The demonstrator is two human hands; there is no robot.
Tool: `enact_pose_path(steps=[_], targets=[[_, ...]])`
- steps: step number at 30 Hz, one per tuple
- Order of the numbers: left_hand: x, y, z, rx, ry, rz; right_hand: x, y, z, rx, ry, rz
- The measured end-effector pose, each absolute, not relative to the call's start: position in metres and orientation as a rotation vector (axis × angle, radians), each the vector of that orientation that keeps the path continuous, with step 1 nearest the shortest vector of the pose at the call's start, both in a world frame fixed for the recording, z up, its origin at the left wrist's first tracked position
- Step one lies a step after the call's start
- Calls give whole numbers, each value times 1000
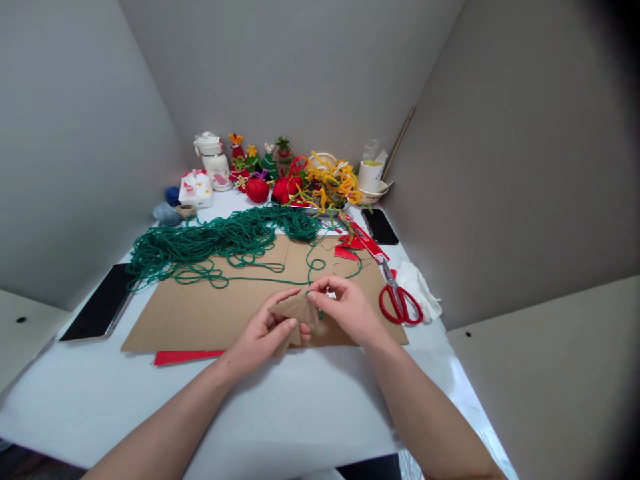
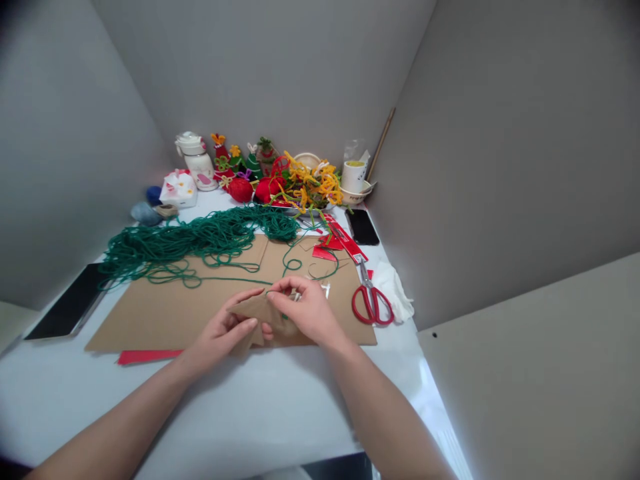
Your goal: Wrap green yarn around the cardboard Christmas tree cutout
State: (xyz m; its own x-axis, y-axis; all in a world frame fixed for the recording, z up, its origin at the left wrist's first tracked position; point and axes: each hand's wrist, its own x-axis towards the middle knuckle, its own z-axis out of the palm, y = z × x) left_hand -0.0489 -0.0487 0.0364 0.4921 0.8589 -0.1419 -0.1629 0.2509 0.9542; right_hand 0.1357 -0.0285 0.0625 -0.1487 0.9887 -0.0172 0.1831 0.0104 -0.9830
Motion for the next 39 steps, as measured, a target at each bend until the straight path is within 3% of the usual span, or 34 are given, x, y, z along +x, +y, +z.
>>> enact_pose_path(steps=[20,29,39], targets=[[-52,-41,27,864,849,778,135,-26,58,-1242,-1398,1176],[-58,-36,26,643,722,649,135,-25,57,-1232,-1278,1309],[-61,-35,21,546,632,713,136,-24,59,-1259,-1278,1201]])
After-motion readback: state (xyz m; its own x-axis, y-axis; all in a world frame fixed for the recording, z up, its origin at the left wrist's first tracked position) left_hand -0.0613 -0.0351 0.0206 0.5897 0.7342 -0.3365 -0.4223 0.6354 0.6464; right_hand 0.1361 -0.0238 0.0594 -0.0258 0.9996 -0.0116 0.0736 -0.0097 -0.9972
